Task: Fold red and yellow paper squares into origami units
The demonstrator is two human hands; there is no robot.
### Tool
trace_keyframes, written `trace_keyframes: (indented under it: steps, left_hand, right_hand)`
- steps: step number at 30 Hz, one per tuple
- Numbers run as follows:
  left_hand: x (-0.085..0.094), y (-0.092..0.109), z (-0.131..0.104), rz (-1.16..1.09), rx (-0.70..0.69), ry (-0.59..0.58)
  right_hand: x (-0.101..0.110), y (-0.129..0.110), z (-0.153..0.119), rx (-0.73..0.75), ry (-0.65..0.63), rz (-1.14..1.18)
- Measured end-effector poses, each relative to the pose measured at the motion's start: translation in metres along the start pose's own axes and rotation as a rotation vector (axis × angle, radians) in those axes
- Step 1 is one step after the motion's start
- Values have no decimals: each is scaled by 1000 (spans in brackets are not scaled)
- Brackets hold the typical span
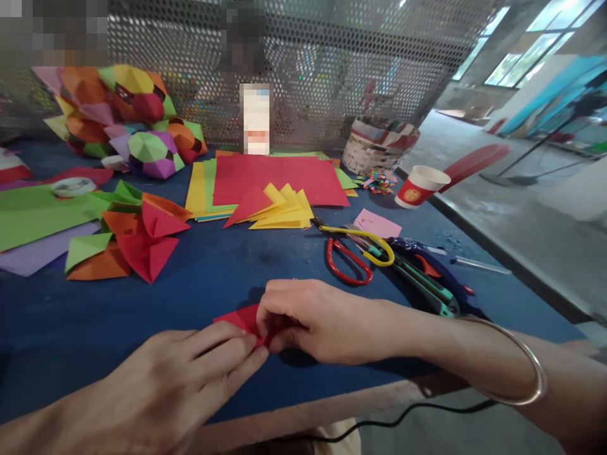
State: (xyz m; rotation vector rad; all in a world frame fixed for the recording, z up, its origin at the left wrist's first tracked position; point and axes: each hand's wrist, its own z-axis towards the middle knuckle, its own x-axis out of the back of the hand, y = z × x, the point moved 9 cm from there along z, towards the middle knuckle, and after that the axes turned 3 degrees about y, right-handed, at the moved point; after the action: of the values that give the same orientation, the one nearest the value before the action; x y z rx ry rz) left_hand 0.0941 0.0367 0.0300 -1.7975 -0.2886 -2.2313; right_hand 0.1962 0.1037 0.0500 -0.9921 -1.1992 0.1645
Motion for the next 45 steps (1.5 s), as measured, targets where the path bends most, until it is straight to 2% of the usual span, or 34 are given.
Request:
trace_keyframes:
  steps: [6, 9, 11, 14, 21, 26, 32, 33, 37, 40, 45]
  left_hand:
    - [3, 3, 0, 75, -51, -31]
    - [10, 6, -1, 82, -63, 0]
    - [14, 4, -5, 62, -20, 27]
    - [15, 0, -16, 65, 44, 40]
    - [10, 0, -49, 161, 31, -25]
    - [14, 1, -56, 188, 20, -14]
    - [34, 4, -44, 145, -7, 115]
    - [40, 2, -40, 120, 27, 152]
    - [45, 7, -17, 7, 21, 63]
    - [46, 9, 0, 23, -10, 33]
    - [36, 10, 5, 90, -76, 88]
  right_hand:
    - [-1, 0, -2, 10, 17, 32]
    - [0, -1, -2, 14, 22, 24]
    - [0, -1, -2, 12, 26, 13]
    - [0, -2, -2, 11, 32, -1]
    - [2, -6, -3, 44, 54, -11]
    - [3, -7, -3, 41, 67, -1]
    - [2, -7, -2, 30, 59, -3]
    - [1, -6, -1, 18, 56, 0]
    - [1, -3, 1, -92, 62, -51]
    - [1, -4, 5, -179, 64, -150]
    - [-2, -3, 16, -321, -30, -246]
